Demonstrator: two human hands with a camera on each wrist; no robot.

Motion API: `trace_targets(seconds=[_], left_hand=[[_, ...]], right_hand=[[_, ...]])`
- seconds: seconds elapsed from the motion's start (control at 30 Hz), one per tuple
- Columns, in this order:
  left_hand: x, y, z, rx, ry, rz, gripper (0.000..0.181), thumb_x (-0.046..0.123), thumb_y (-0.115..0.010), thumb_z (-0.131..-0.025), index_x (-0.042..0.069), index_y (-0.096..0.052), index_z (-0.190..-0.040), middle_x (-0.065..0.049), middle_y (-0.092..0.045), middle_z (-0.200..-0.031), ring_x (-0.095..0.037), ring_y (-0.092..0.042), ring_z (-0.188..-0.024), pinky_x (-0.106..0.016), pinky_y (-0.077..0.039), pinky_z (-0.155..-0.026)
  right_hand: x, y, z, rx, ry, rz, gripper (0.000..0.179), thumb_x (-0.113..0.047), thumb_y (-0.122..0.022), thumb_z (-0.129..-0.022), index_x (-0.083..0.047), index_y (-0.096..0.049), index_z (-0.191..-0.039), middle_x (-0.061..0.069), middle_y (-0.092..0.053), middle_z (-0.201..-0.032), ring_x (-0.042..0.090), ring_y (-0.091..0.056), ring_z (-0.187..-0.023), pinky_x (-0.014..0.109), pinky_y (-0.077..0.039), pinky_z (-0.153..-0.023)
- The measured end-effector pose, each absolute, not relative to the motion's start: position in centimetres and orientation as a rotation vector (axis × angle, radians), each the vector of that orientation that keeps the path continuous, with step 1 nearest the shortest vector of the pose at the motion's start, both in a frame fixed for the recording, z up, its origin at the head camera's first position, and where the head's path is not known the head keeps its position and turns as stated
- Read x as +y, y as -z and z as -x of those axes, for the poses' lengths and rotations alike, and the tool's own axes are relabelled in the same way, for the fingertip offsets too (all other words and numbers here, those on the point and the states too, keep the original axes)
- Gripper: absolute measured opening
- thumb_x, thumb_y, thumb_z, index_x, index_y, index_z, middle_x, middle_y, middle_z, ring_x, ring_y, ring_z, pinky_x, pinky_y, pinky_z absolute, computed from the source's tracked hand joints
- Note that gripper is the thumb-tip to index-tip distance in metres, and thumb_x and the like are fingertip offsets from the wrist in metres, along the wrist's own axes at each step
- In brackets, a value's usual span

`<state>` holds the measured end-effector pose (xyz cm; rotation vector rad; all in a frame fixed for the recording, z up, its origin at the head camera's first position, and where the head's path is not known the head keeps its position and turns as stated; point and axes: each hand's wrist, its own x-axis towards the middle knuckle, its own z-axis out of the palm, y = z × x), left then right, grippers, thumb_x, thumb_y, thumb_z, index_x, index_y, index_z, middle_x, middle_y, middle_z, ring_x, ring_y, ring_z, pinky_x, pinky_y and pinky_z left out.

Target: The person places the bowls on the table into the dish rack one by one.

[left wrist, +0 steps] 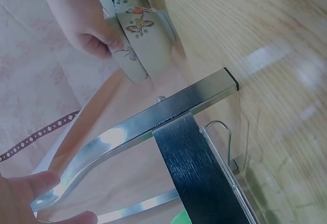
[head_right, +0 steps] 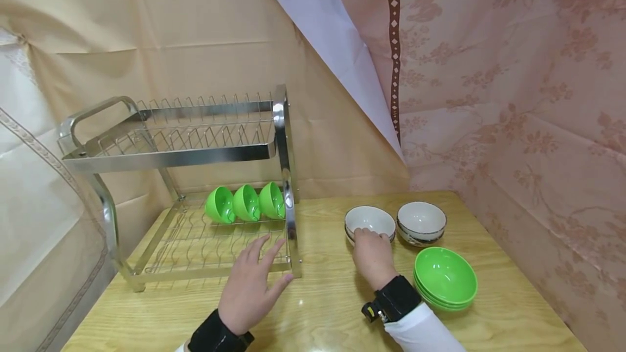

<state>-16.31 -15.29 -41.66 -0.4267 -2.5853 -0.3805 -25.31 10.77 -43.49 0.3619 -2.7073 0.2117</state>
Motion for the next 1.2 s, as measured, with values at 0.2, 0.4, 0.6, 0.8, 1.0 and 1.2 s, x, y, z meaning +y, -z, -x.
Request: trace_targets(seconds=[0.2,0.4,0.6,0.8,1.0,1.2], left_hand=[[-15.3,41.6,16.2,-2.577,0.391,0.428,0.069,0.066,-0.045,-0.092,0.022,-0.045,-0.145,-0.018,-0.045,-0.140,-0.035,-0.038,-0.124,-0.057,-0.036,-0.102],[-15.2,41.5,16.2,-2.572,0.382,0.437,0.068,0.063,-0.047,-0.092,0.021,-0.044,-0.145,-0.017,-0.045,-0.141,-0.033,-0.038,-0.125,-0.056,-0.037,-0.102],[-15.1,41.7,16.2,-2.579,0.374,0.435,0.067,0.064,-0.045,-0.093,0.022,-0.044,-0.145,-0.016,-0.045,-0.141,-0.032,-0.039,-0.125,-0.055,-0.038,-0.102],[-15.0,42.0,16.1,-2.564,0.384,0.423,0.067,0.064,-0.045,-0.093,0.023,-0.044,-0.145,-0.017,-0.047,-0.139,-0.033,-0.039,-0.125,-0.055,-0.039,-0.101],[-14.9,42.1,16.1,-2.537,0.391,0.403,0.068,0.066,-0.044,-0.093,0.021,-0.046,-0.144,-0.016,-0.050,-0.136,-0.034,-0.043,-0.121,-0.054,-0.043,-0.097],[-14.7,41.6,15.6,-2.562,0.646,0.361,0.063,0.058,-0.044,-0.097,0.018,-0.042,-0.145,-0.013,-0.046,-0.141,-0.029,-0.046,-0.120,-0.050,-0.052,-0.085]], right_hand=[[10.8,43.5,25.5,-2.662,-0.258,-0.358,0.005,-0.003,-0.063,-0.085,0.000,-0.066,-0.087,0.013,-0.067,-0.076,0.030,-0.062,-0.074,0.045,-0.045,-0.062],[11.1,43.4,25.7,-2.641,-0.360,-0.377,0.007,-0.004,-0.065,-0.083,0.002,-0.066,-0.088,0.013,-0.067,-0.077,0.031,-0.061,-0.072,0.045,-0.045,-0.060],[11.4,43.4,25.6,-2.644,-0.387,-0.410,0.018,0.003,-0.068,-0.075,0.004,-0.066,-0.093,0.015,-0.068,-0.081,0.032,-0.061,-0.075,0.046,-0.047,-0.063],[11.7,43.7,25.8,-2.561,-0.447,-0.434,0.019,0.007,-0.062,-0.075,0.005,-0.066,-0.094,0.017,-0.067,-0.082,0.034,-0.061,-0.077,0.049,-0.047,-0.066],[11.9,42.5,25.3,-2.529,-0.503,-0.431,0.022,0.006,-0.060,-0.078,0.007,-0.064,-0.099,0.019,-0.068,-0.089,0.034,-0.060,-0.084,0.050,-0.046,-0.073],[11.4,40.3,23.6,-2.532,-0.528,-0.451,0.024,0.004,-0.063,-0.080,0.007,-0.065,-0.103,0.020,-0.069,-0.096,0.033,-0.060,-0.090,0.051,-0.047,-0.079]])
